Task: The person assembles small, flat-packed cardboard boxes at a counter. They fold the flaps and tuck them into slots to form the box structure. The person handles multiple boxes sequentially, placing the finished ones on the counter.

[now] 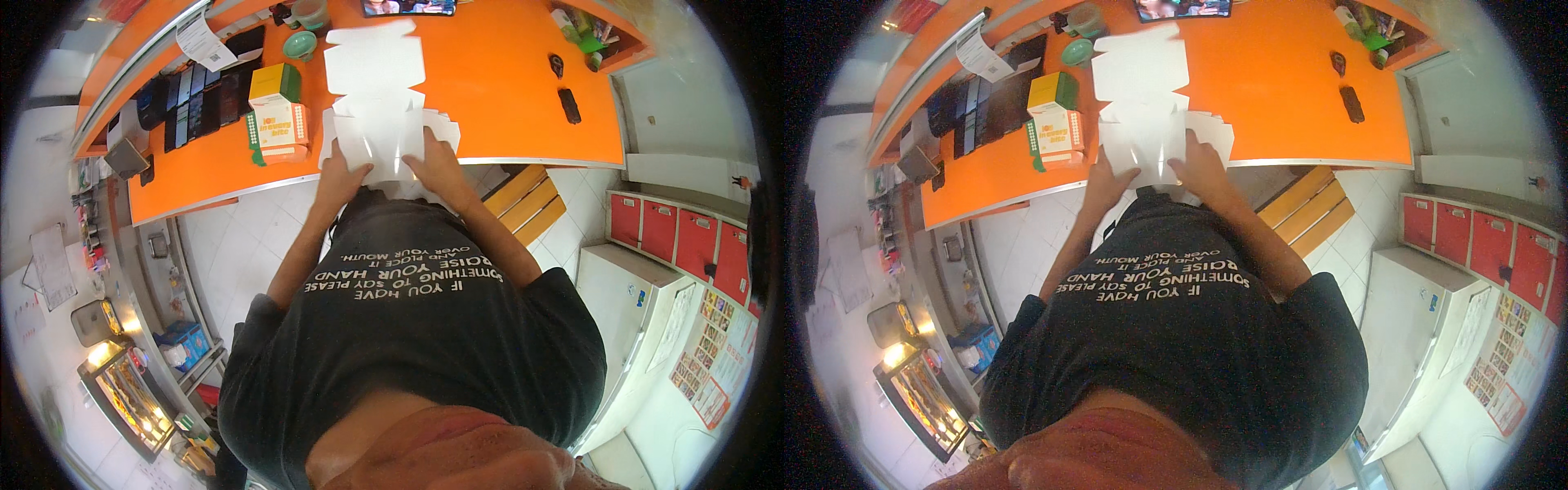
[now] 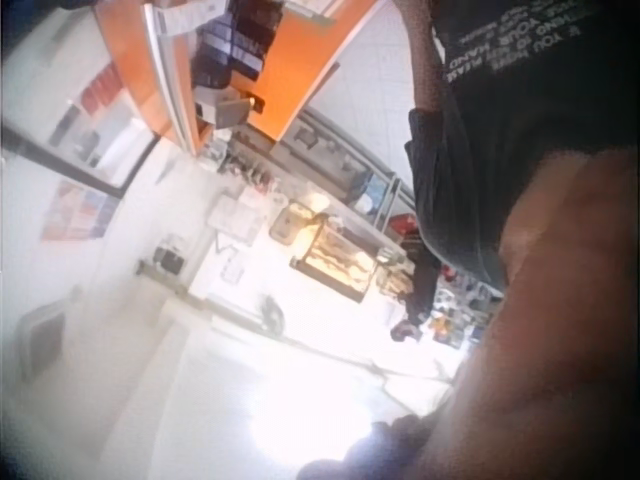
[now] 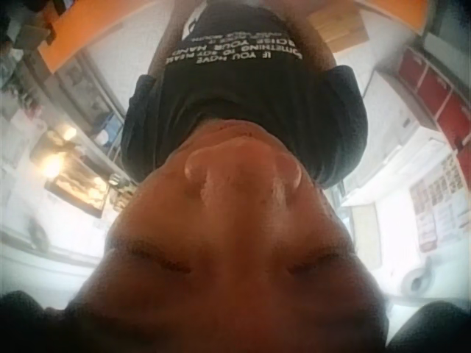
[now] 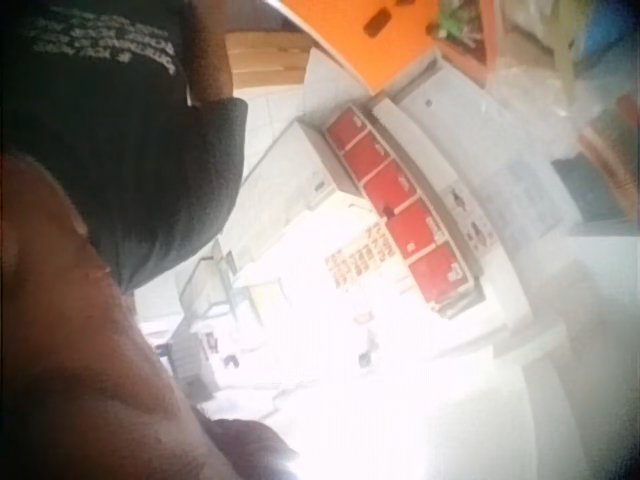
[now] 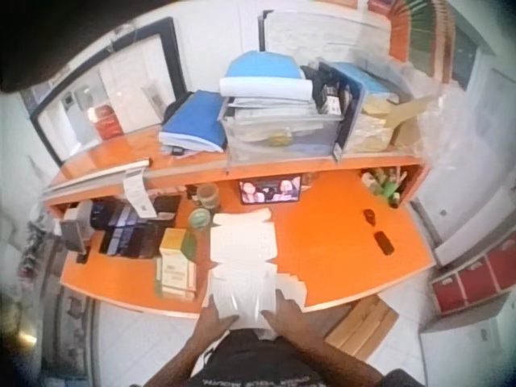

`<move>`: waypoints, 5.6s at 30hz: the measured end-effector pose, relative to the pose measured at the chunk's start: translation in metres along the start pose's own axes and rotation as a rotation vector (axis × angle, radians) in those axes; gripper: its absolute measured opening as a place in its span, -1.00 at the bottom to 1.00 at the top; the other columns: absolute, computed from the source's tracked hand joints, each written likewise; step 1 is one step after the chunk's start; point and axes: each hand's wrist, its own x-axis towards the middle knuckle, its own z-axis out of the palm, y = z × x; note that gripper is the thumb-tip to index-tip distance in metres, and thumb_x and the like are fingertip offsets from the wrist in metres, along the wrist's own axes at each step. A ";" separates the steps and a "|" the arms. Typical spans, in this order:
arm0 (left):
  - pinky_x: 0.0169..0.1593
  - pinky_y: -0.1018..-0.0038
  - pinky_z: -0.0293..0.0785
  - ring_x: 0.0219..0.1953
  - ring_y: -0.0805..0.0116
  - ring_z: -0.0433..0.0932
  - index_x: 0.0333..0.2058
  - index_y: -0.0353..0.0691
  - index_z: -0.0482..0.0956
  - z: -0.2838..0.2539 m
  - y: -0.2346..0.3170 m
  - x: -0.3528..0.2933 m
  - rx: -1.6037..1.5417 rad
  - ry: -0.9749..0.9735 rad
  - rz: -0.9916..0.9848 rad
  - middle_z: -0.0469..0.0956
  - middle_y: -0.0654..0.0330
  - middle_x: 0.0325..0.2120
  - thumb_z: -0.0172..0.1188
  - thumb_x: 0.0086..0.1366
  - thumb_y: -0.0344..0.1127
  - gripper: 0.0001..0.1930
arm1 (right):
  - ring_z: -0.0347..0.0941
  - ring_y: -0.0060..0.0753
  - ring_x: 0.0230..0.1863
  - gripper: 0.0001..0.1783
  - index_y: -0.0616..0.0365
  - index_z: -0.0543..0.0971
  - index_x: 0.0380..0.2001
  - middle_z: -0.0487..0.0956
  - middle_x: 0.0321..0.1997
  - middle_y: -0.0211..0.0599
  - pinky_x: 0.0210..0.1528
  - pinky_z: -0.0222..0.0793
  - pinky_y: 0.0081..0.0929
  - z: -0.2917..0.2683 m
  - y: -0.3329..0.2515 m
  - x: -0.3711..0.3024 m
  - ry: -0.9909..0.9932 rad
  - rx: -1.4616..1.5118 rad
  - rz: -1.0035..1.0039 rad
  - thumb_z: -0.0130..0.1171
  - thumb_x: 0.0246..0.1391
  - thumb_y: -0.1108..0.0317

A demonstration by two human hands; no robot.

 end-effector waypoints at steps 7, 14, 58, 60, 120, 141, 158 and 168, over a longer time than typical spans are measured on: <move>0.10 -0.03 0.37 -0.04 -0.41 0.50 0.33 -0.42 -0.05 0.023 0.029 0.003 0.063 0.059 -0.035 0.54 -0.38 -0.12 0.04 0.33 -0.44 -0.33 | 0.57 0.29 -0.27 -0.47 0.38 0.27 0.19 0.59 -0.17 0.25 -0.19 0.49 0.05 0.025 -0.032 -0.012 0.091 -0.095 -0.267 0.06 0.21 0.35; 0.26 0.08 0.27 0.19 -0.15 0.42 0.40 -0.39 -0.22 0.022 0.030 0.000 0.015 0.488 0.364 0.35 -0.32 0.18 0.19 0.28 -0.43 -0.12 | 0.57 0.15 -0.06 -0.50 0.35 0.34 0.21 0.57 -0.01 0.24 0.02 0.47 -0.14 0.013 -0.002 0.008 0.247 0.202 -0.380 0.06 0.23 0.37; 0.37 0.00 0.07 0.32 -0.01 0.25 0.39 -0.28 0.03 0.071 -0.034 -0.024 -1.051 -0.600 -0.538 0.26 -0.03 0.31 -0.17 0.39 0.38 -0.10 | 0.32 0.00 0.30 -0.54 0.07 0.55 0.03 0.51 0.17 -0.10 0.26 0.30 -0.11 0.076 0.110 0.057 -0.313 -0.515 -0.608 0.15 0.17 0.03; 0.33 0.04 0.15 0.28 0.03 0.31 0.37 -0.26 0.11 0.068 -0.035 -0.026 -0.957 -0.533 -0.507 0.29 -0.01 0.29 -0.15 0.40 0.33 -0.16 | 0.41 -0.02 0.20 -0.60 0.08 0.56 0.00 0.54 0.13 -0.11 0.19 0.36 -0.15 0.078 0.116 0.056 -0.289 -0.479 -0.576 0.12 0.20 0.09; 0.18 0.26 0.37 0.17 0.19 0.43 0.13 -0.33 0.42 -0.018 0.057 -0.031 -0.421 0.497 0.159 0.45 -0.01 0.14 0.21 0.34 -0.34 -0.58 | 0.61 -0.23 -0.05 -0.90 0.26 0.70 -0.31 0.69 -0.22 -0.16 0.00 0.49 -0.30 -0.043 -0.049 -0.035 0.144 0.836 -0.474 0.28 0.10 0.50; 0.13 0.35 0.42 0.06 0.31 0.49 0.11 -0.30 0.46 -0.018 0.098 -0.023 -1.382 0.155 -0.003 0.53 0.14 0.00 0.29 0.27 -0.44 -0.57 | 0.51 -0.07 0.11 -0.70 0.21 0.70 -0.19 0.58 -0.09 -0.21 0.09 0.49 -0.26 -0.042 -0.074 -0.043 0.304 0.569 -0.860 0.33 -0.06 0.63; -0.06 0.45 0.52 -0.09 0.39 0.56 0.00 -0.38 0.52 -0.036 0.073 -0.043 -0.628 -0.024 0.334 0.61 0.18 -0.20 0.08 0.40 -0.45 -0.76 | 0.41 -0.49 -0.37 -0.56 0.19 0.60 0.03 0.50 -0.38 -0.31 -0.34 0.34 -0.57 -0.055 -0.080 -0.042 0.262 0.476 -0.832 0.36 0.02 0.51; 0.00 0.44 0.54 -0.02 0.39 0.55 0.06 -0.34 0.41 -0.035 0.069 -0.031 -0.818 0.482 0.376 0.54 0.12 -0.05 0.20 0.33 -0.49 -0.66 | 0.48 -0.42 -0.54 -0.44 0.24 0.52 0.06 0.49 -0.59 -0.30 -0.41 0.40 -0.50 -0.029 -0.071 -0.045 0.208 0.915 -0.384 0.45 -0.04 0.36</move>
